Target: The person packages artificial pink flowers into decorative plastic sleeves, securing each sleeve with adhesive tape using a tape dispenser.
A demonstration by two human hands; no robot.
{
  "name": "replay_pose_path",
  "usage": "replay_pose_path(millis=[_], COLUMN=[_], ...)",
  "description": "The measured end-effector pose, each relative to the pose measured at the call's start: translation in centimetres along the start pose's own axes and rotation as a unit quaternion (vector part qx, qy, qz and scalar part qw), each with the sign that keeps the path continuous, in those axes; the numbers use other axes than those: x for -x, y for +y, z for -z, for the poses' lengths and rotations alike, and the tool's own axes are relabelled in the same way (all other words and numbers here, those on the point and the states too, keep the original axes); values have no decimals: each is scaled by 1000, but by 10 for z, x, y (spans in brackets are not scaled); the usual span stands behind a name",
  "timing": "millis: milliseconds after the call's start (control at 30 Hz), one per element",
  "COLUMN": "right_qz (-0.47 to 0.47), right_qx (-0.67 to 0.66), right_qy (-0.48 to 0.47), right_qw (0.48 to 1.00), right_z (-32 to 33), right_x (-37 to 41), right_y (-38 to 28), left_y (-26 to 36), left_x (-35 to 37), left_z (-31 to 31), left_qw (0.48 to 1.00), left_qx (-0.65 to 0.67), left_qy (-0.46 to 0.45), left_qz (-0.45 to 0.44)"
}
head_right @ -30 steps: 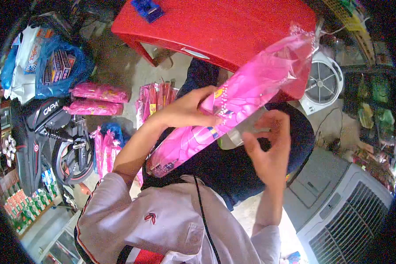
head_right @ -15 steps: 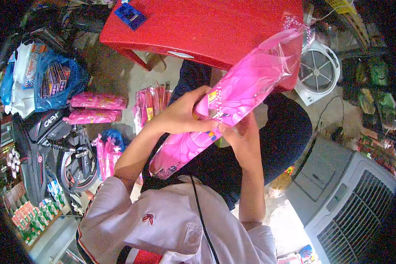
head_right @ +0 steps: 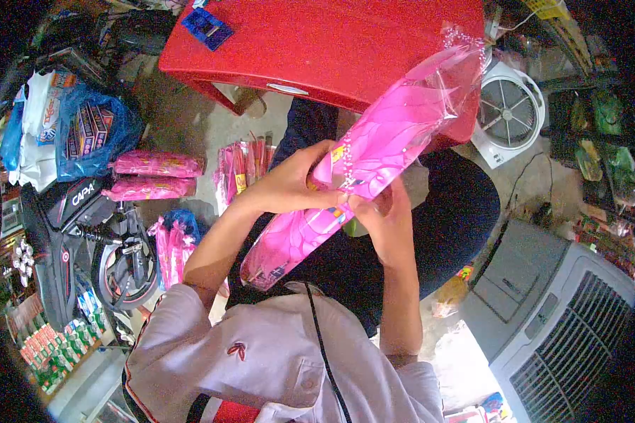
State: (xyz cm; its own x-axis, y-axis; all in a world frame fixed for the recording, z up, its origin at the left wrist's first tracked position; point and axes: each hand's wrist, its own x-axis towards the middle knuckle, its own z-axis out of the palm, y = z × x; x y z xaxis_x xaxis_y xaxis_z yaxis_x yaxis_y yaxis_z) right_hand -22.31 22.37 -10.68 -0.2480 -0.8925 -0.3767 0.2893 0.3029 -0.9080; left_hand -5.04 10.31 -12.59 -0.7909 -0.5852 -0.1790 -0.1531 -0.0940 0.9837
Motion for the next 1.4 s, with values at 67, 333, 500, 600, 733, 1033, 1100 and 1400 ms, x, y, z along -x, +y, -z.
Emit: replay_pose_path(millis=[67,333,500,600,733,1033,1100,1400], right_qz=[2,-2,-1,4,10,43,66,205], right_qx=[1,13,6,9,21,-3,-18,226], right_qy=[-6,12,3,-1,-5,-36,-29,28], right_qw=[1000,1000,1000,1000,1000,998,997,952], right_z=[1,3,4,5,6,3,0,1], right_x=[0,-1,-2,-2,-2,0,4,15], right_y=[1,6,5,7,8,1,-1,-6], left_y=[-3,-6,-1,-1,-2,-5,-2,8], left_x=[0,-2,-3,-3,-2,-2,-1,7], left_z=[-3,-2,1,-6,-12,-7,-4,-1], left_qw=[999,1000,998,996,999,998,996,980], left_qx=[12,26,57,84,51,62,72,165], left_qy=[25,-3,-21,-1,14,22,41,71], left_qz=[-31,-18,4,12,9,11,19,89])
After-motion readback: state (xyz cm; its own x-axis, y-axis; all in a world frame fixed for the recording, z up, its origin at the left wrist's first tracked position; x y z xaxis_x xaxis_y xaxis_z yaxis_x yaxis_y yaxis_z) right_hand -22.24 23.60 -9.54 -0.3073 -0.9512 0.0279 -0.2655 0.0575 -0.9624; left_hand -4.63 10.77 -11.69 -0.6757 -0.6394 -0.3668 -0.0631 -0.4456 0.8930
